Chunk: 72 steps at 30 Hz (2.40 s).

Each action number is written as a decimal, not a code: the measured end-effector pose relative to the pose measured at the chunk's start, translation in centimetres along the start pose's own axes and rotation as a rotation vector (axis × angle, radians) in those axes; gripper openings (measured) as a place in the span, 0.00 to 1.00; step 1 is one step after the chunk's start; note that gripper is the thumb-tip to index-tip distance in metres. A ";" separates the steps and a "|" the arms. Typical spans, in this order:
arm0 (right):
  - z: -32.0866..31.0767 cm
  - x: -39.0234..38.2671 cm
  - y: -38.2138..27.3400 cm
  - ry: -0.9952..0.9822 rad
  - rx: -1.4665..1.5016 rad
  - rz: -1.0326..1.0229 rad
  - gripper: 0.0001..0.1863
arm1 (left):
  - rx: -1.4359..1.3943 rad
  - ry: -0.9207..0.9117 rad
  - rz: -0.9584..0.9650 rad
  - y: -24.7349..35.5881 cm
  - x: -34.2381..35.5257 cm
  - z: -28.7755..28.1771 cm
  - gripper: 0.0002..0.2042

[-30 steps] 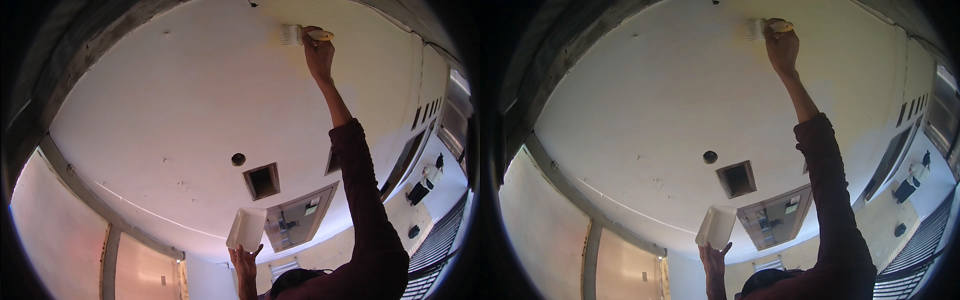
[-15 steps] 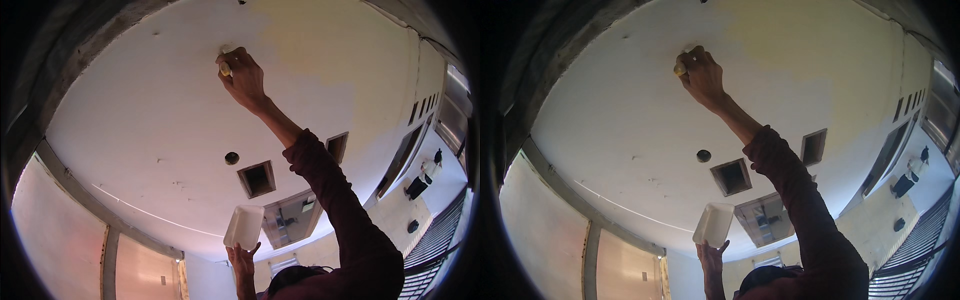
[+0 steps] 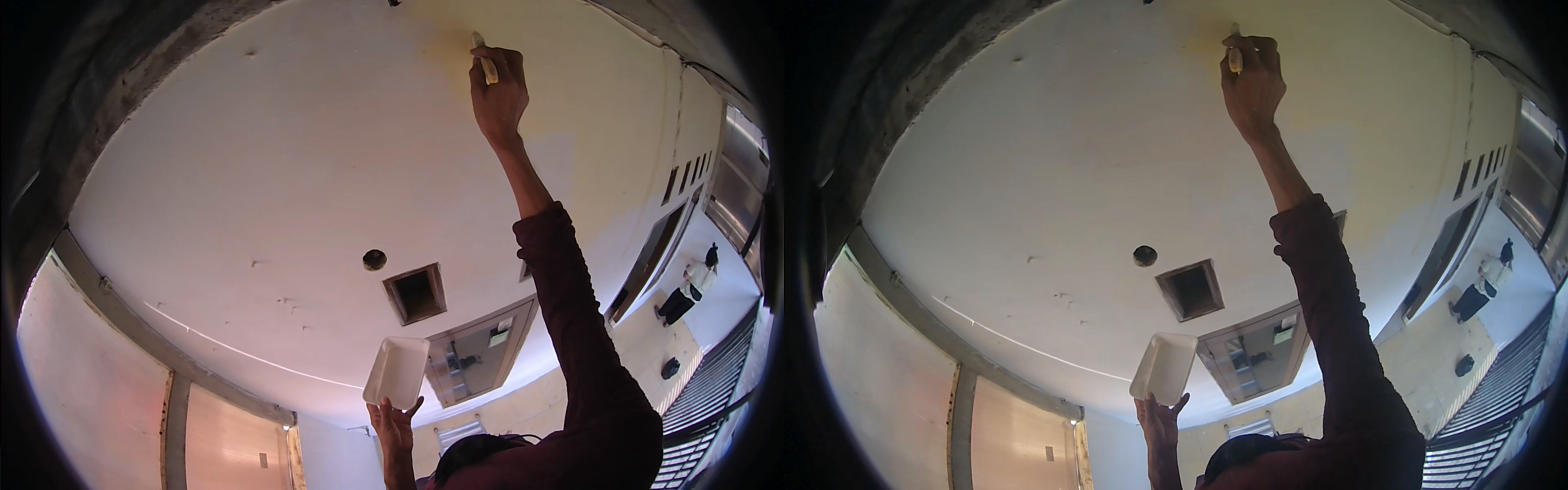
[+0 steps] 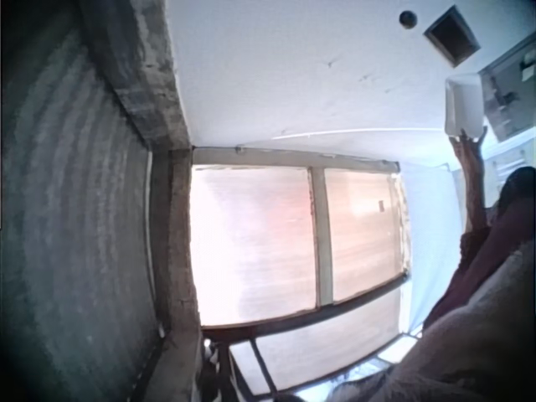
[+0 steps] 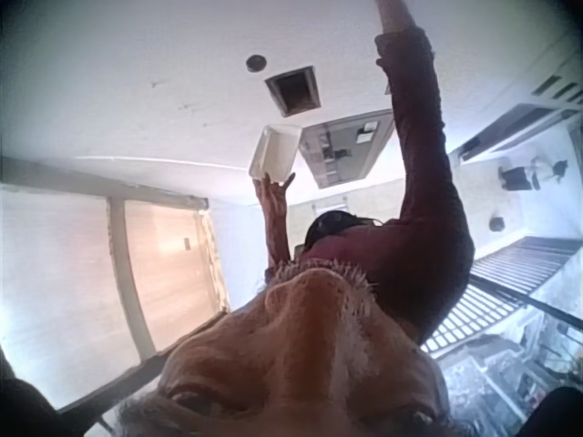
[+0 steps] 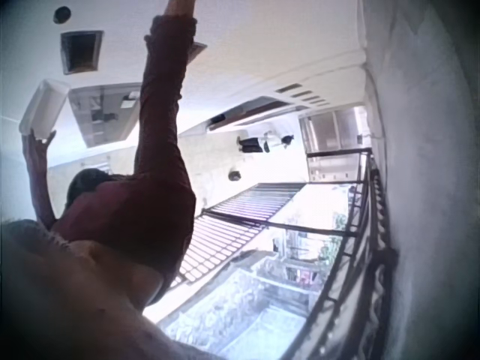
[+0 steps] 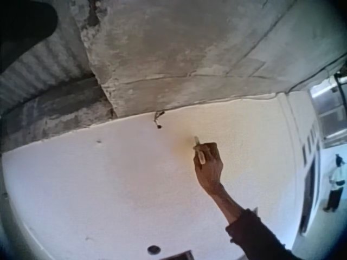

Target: The person paints a white ceiling using a paintbrush and a small container of paint. They repeatedly dip the brush into the container and apply paint to the ceiling surface in a methodical manner.

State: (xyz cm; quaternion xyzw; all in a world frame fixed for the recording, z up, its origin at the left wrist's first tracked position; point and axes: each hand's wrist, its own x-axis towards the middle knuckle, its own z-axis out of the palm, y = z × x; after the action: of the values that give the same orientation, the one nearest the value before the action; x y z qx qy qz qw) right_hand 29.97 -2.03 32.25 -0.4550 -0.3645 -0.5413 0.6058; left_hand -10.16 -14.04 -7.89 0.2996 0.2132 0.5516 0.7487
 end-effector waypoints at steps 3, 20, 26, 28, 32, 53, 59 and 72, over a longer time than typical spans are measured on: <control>2.7 -2.4 -5.7 -0.113 0.103 -0.048 0.07 | -0.007 0.016 -0.006 0.0 -0.2 0.4 0.23; -0.5 -0.4 0.4 0.058 0.131 0.184 0.06 | -0.007 -0.006 0.003 0.4 -0.5 0.5 0.23; -3.9 -2.6 -3.4 -0.187 0.527 0.360 0.07 | 0.097 -0.046 0.003 0.5 -0.1 1.5 0.25; -8.2 -4.2 -7.0 -0.490 0.727 0.560 0.09 | 0.076 -0.050 -0.001 0.4 0.3 1.8 0.26; -13.8 -9.2 -11.3 -1.157 0.851 0.641 0.09 | 0.061 -0.087 -0.031 0.4 1.2 3.3 0.26; -19.6 -21.9 -8.7 -1.458 0.661 1.150 0.14 | 0.003 -0.136 -0.059 -0.7 2.4 5.4 0.22; -21.6 -24.2 -5.5 -0.967 0.914 1.822 0.15 | 0.025 -0.141 -0.073 1.1 2.6 6.8 0.23; -7.1 -4.7 -1.2 -0.136 1.334 1.070 0.19 | 0.103 -0.126 -0.015 2.1 1.8 6.0 0.26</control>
State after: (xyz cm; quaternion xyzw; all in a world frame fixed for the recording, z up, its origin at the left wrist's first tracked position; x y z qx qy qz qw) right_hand 27.76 -7.23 25.72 -0.1457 -0.3787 0.1733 0.8974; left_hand -7.18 -13.21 -2.07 0.3702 0.1958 0.5142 0.7484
